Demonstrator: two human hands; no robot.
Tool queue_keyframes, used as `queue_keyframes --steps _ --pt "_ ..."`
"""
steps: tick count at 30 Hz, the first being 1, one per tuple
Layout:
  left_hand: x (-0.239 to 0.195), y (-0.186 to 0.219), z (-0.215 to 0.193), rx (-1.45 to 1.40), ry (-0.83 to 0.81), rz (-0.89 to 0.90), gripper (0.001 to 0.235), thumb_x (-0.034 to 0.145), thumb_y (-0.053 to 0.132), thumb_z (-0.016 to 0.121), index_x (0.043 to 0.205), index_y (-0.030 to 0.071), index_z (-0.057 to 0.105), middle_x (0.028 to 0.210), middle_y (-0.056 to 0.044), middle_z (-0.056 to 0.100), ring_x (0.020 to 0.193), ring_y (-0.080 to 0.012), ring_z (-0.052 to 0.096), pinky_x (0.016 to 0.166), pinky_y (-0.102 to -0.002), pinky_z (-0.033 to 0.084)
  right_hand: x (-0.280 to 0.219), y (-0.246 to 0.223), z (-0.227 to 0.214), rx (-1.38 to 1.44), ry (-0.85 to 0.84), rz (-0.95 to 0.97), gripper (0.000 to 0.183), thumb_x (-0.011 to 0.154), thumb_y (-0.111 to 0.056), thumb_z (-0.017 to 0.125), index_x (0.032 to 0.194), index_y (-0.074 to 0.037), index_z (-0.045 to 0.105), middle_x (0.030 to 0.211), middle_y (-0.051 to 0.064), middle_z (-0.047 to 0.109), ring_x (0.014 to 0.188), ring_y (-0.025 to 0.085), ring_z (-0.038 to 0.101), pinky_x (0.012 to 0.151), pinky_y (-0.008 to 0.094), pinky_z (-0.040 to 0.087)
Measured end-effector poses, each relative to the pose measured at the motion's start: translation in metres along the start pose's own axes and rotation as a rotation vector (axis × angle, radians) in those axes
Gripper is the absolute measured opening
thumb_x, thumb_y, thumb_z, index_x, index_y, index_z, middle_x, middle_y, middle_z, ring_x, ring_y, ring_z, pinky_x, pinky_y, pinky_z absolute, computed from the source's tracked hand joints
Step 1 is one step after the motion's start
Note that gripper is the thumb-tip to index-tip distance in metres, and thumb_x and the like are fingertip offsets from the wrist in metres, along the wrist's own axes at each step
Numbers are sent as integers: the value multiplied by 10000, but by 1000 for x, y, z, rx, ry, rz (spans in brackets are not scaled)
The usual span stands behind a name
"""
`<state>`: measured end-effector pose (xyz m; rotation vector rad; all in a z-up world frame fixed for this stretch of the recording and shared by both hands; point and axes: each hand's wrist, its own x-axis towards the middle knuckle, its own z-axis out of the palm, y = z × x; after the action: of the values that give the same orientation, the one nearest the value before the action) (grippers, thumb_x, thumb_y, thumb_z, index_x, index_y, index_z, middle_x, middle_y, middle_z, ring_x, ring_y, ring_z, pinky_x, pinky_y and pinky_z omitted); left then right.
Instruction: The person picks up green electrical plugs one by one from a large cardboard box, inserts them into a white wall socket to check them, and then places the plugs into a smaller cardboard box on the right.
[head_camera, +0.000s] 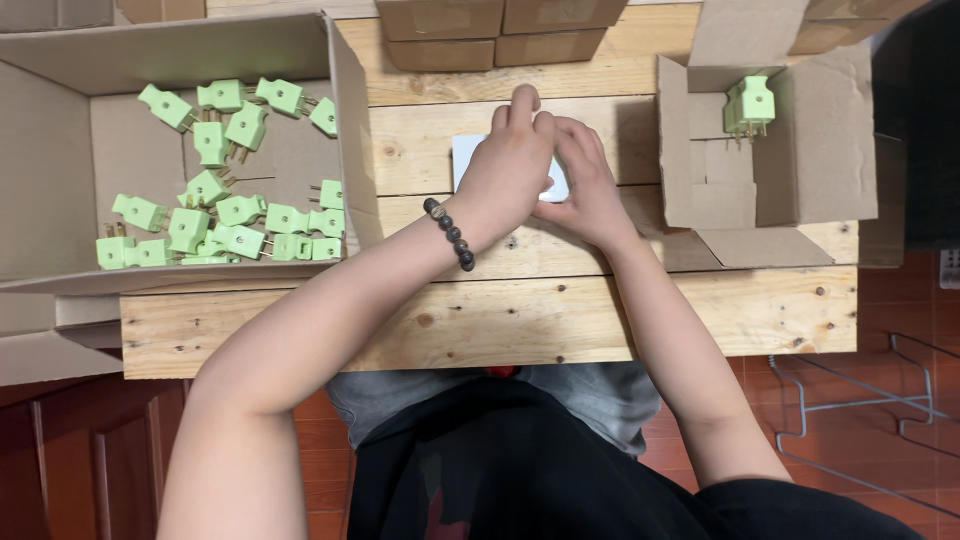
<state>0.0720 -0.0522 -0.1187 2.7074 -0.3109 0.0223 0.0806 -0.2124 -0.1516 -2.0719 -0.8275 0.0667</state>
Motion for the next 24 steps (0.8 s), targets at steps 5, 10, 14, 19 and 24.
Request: queue_keyframes --steps 5,10,14,19,24 --pt "-31 39 -70 -601 254 2 441 902 223 840 1109 87 475 1298 -129 486 1044 -258 617 872 -340 531 -3 17 4 -2 55 38 907 803 -380 796 1545 -49 393 1524 143 445 1407 323 428 1209 447 349" --pt "-78 43 -70 -887 378 26 408 925 280 813 1219 141 568 1212 -26 616 1087 -150 619 796 -253 584 -7 10 4 2 129 -29 1032 891 -725 650 1625 -85 306 1608 180 436 1472 359 428 1245 524 359" --pt "-83 5 -16 -1173 496 41 670 927 196 868 1406 52 422 1248 -99 544 1174 -193 591 948 -350 605 -14 0 7 55 245 -408 982 881 -592 778 1523 67 432 1446 242 561 1355 447 531 1175 569 390" --pt "-87 -31 28 -1254 504 0 795 851 248 933 1384 27 386 1233 -156 611 1161 -254 653 926 -339 601 -18 -18 8 103 274 -345 512 884 -215 878 1317 7 721 1208 139 726 1092 336 733 970 435 583" --pt "-89 -34 36 -1186 459 23 525 874 168 883 1288 36 587 1251 -150 694 1180 -301 692 929 -366 640 -23 -51 -2 222 235 7 582 761 -86 950 1307 -80 747 1160 104 756 1015 260 764 874 376 643"
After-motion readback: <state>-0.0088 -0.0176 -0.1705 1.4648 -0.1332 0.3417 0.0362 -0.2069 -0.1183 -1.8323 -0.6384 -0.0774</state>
